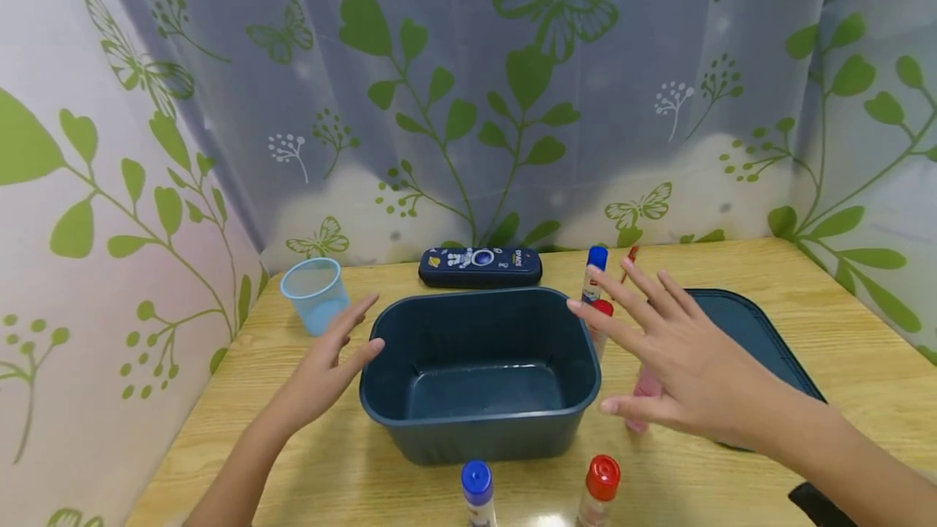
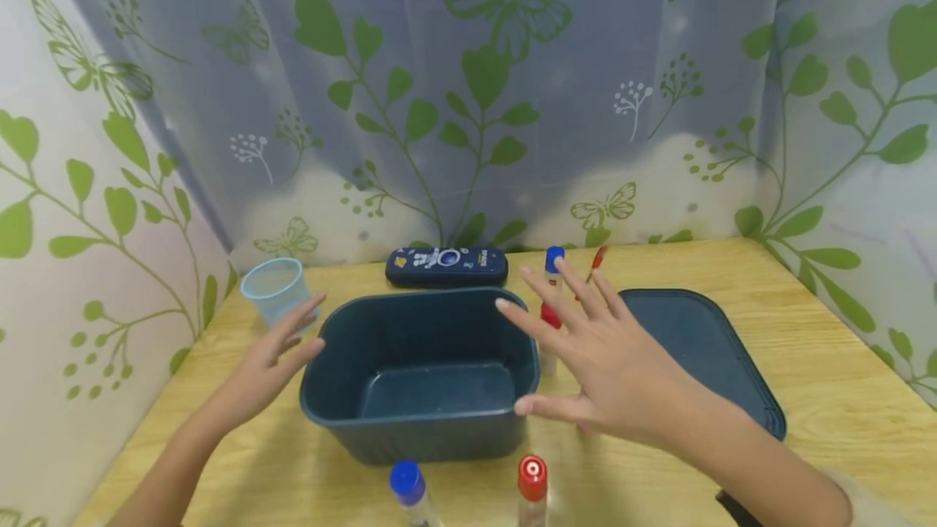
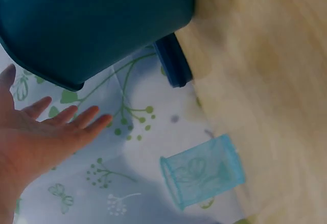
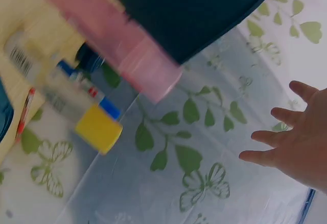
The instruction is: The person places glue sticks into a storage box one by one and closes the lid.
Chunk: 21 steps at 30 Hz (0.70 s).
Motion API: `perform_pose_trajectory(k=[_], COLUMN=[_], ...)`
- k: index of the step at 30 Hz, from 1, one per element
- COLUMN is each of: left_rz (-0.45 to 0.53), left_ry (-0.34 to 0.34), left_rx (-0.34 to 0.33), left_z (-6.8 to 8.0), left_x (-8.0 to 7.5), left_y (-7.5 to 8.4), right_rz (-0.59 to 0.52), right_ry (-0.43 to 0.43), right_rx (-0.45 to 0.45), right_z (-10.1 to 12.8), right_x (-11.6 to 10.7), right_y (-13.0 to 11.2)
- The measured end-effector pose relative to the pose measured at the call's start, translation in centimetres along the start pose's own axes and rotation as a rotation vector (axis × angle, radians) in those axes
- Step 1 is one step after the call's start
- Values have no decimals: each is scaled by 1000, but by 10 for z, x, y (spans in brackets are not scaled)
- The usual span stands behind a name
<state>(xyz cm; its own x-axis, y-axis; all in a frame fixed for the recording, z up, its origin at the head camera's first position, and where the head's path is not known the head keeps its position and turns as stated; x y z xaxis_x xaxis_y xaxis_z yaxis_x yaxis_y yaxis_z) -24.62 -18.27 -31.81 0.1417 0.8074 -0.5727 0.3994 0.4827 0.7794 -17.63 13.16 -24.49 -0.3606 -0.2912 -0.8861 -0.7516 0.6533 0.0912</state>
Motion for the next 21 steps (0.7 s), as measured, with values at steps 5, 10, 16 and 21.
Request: perform_pose_trajectory(k=[5,10,16,21], left_rz=[205,359,449,479], left_ry=[-11,-44,-74,-57], left_rx=[-86,-168,-235,-254], left_z=[6,9,12,13], left_x=[6,14,19,20], left_y=[-16,-22,-31,-36], right_rz=[-81,-213,-469,-798], right_ry=[-43,-51,22,-30], right_rx=[-40,-89,-154,-103], right_z=[-1,-3,-6,-9], right_x=[10,19,21,32], right_y=[-33,-61,-86,-95])
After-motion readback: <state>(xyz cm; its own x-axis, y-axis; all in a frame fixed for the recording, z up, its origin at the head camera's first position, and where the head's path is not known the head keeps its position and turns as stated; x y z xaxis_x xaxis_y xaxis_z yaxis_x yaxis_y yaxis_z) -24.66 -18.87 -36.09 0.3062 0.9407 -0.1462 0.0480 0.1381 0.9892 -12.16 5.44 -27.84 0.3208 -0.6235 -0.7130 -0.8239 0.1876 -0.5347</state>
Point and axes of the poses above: each hand's wrist, its own z-axis away from the middle knuckle, its own x-axis out of the palm, y = z × x, the point moved 8 cm from there along -z, towards the middle knuckle, and after that the axes turned 4 degrees about z, right-handed, at the moved point
